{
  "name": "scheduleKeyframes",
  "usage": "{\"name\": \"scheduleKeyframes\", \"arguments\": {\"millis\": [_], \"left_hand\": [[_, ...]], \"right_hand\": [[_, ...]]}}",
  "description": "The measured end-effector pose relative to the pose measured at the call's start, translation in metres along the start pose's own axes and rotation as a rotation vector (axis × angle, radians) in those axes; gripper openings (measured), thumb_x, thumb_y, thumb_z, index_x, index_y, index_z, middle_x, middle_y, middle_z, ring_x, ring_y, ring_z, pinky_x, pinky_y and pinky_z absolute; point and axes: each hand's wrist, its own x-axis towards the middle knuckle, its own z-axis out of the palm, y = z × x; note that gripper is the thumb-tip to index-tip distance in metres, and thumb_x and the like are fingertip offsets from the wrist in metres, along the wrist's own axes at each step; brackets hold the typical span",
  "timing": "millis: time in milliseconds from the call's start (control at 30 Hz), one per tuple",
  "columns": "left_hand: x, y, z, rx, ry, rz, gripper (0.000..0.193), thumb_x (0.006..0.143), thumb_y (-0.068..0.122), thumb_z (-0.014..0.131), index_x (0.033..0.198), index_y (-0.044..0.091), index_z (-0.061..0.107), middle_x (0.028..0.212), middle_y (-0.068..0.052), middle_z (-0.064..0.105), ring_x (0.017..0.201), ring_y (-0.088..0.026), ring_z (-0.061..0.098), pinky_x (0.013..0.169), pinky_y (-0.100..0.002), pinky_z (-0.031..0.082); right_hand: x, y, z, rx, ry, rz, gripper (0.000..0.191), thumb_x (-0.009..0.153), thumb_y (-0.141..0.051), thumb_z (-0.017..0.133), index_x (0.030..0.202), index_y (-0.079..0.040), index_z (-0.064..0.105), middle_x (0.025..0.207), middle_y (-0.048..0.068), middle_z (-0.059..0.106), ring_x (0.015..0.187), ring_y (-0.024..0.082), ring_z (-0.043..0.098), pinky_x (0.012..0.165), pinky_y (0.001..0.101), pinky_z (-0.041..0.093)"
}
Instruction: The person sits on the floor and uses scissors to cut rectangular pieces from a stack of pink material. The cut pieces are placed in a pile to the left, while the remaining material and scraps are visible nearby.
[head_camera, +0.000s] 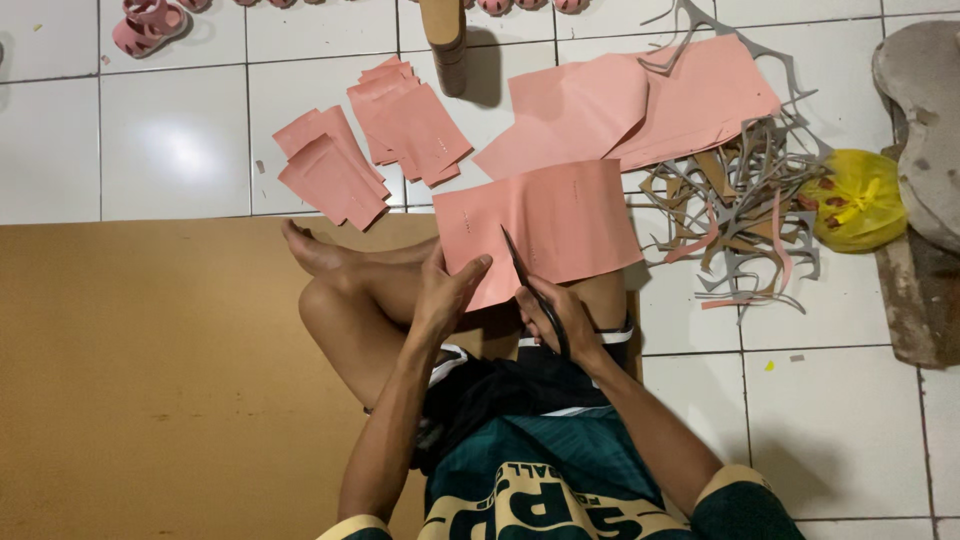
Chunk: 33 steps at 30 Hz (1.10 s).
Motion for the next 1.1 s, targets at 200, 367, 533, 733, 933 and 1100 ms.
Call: {"name": "scheduleKeyframes", "arguments": {"millis": [200,367,533,733,933,1100], "left_hand": [[-0.002,0.002,-0.003,0.050,0.005,-0.013,0.044,0.087,0.003,0.075,0.127,-0.002,0.058,0.114,-0.010,0.069,0.096,-0.013,0.068,0.082,-0.027,0.059],[-0.003,0.002,-0.005,0.062,-0.004,-0.013,0.040,0.088,0.003,0.076,0.123,-0.004,0.060,0.109,-0.010,0.070,0.092,-0.014,0.067,0.082,-0.028,0.060],[-0.009,0.002,-0.010,0.188,0.004,0.010,0.040,0.088,0.008,0.078,0.122,-0.004,0.061,0.106,-0.010,0.071,0.088,-0.013,0.066,0.076,-0.029,0.057],[-0.015,0.011,-0.010,0.196,-0.017,0.011,0.041,0.087,0.010,0.078,0.122,-0.003,0.062,0.108,-0.010,0.073,0.090,-0.012,0.070,0.077,-0.026,0.060],[-0.035,0.025,-0.004,0.230,-0.051,-0.056,0.040,0.089,0.011,0.078,0.123,-0.004,0.064,0.105,-0.010,0.072,0.084,-0.012,0.065,0.070,-0.027,0.055],[-0.038,0.019,-0.019,0.325,0.001,-0.061,0.044,0.085,0.015,0.076,0.124,0.002,0.062,0.103,-0.008,0.074,0.083,-0.010,0.071,0.069,-0.024,0.059]], "right_hand": [[-0.004,-0.005,0.007,0.020,0.081,0.112,0.057,0.091,-0.059,0.062,0.085,-0.003,0.066,0.055,-0.001,0.049,0.042,0.007,0.048,0.037,0.0247,0.039],[-0.002,-0.014,0.009,0.052,0.047,0.064,0.054,0.094,-0.056,0.063,0.089,-0.002,0.066,0.057,-0.002,0.050,0.043,0.006,0.048,0.037,0.0235,0.039],[0.003,-0.021,0.015,0.152,0.035,-0.007,0.048,0.095,-0.053,0.061,0.104,-0.007,0.068,0.059,-0.005,0.050,0.044,0.004,0.046,0.038,0.0221,0.038],[0.005,-0.007,0.020,0.100,0.062,0.006,0.048,0.096,-0.050,0.061,0.089,-0.003,0.064,0.056,-0.003,0.048,0.041,0.006,0.045,0.036,0.0242,0.035],[0.027,0.000,0.013,-0.124,0.094,-0.366,0.056,0.112,-0.054,0.056,0.084,-0.006,0.056,0.066,-0.004,0.047,0.059,0.005,0.046,0.051,0.0230,0.039],[0.029,-0.012,0.019,-0.077,0.080,-0.035,0.052,0.096,-0.052,0.060,0.079,-0.003,0.065,0.053,-0.001,0.050,0.040,0.007,0.050,0.037,0.0247,0.039]]}}
